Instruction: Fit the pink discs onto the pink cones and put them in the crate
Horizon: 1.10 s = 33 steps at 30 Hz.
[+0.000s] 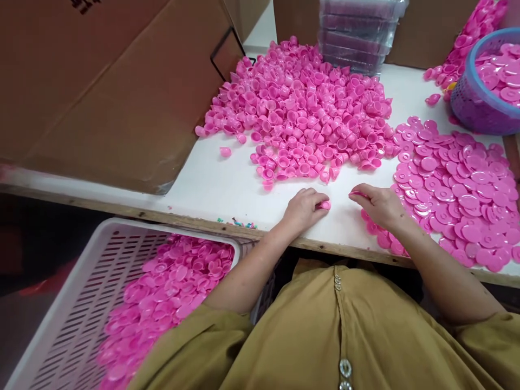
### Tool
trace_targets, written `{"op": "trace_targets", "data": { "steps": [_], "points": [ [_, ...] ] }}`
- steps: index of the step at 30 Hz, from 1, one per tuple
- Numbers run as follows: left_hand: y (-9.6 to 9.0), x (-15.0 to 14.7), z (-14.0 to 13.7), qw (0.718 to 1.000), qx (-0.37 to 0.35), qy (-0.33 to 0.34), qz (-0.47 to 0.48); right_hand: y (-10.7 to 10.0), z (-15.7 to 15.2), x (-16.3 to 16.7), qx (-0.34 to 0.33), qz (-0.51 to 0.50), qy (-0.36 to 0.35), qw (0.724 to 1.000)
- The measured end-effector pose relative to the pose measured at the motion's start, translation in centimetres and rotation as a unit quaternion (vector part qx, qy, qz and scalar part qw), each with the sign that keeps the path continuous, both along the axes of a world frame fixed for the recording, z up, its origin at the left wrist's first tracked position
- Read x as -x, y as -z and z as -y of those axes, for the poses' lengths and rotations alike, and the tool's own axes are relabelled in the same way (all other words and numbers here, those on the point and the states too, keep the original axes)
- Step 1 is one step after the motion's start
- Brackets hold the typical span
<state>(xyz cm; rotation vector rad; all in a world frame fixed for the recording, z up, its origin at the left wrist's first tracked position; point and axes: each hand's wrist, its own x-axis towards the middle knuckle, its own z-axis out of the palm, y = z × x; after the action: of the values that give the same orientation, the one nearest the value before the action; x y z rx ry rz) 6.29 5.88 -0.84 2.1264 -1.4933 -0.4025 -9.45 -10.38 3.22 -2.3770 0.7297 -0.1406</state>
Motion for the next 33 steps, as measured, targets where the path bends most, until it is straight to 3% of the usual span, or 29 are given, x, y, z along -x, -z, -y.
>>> {"op": "trace_targets", "data": {
  "steps": [2, 4, 6, 14, 18, 25, 29, 33],
  "points": [
    [-0.1, 0.0, 0.4, 1.0, -0.006, 0.005, -0.027, 0.1, -0.7, -0.2, -0.101, 0.0, -0.006, 0.995],
    [-0.4, -0.2, 0.5, 0.999, -0.005, 0.004, -0.049, 0.3, -1.2, -0.4, -0.222, 0.004, -0.025, 0.975],
    [-0.5, -0.5, 0.5, 0.998, -0.002, -0.001, -0.067, 0.5, -1.5, -0.8, -0.297, 0.005, -0.041, 0.954],
    [-0.1, -0.6, 0.5, 0.998, -0.004, -0.003, -0.064, 1.3, -2.7, -4.1, -0.387, 0.04, 0.053, 0.92],
    [0.1, -0.6, 0.5, 0.998, -0.008, -0.009, -0.068, 1.5, -3.4, -4.9, -0.4, -0.005, 0.063, 0.915],
    [-0.9, -1.1, 0.2, 0.994, -0.014, 0.009, -0.105, 1.8, -3.3, -5.5, -0.318, -0.039, 0.071, 0.945],
    [-2.0, -2.3, 0.7, 0.979, -0.066, 0.037, -0.187, 1.5, -2.7, -6.0, -0.289, -0.075, 0.054, 0.953],
    [-2.2, -3.4, 1.9, 0.975, -0.101, 0.051, -0.193, 1.3, -2.3, -6.6, -0.275, -0.122, 0.044, 0.953]
  ]
}}
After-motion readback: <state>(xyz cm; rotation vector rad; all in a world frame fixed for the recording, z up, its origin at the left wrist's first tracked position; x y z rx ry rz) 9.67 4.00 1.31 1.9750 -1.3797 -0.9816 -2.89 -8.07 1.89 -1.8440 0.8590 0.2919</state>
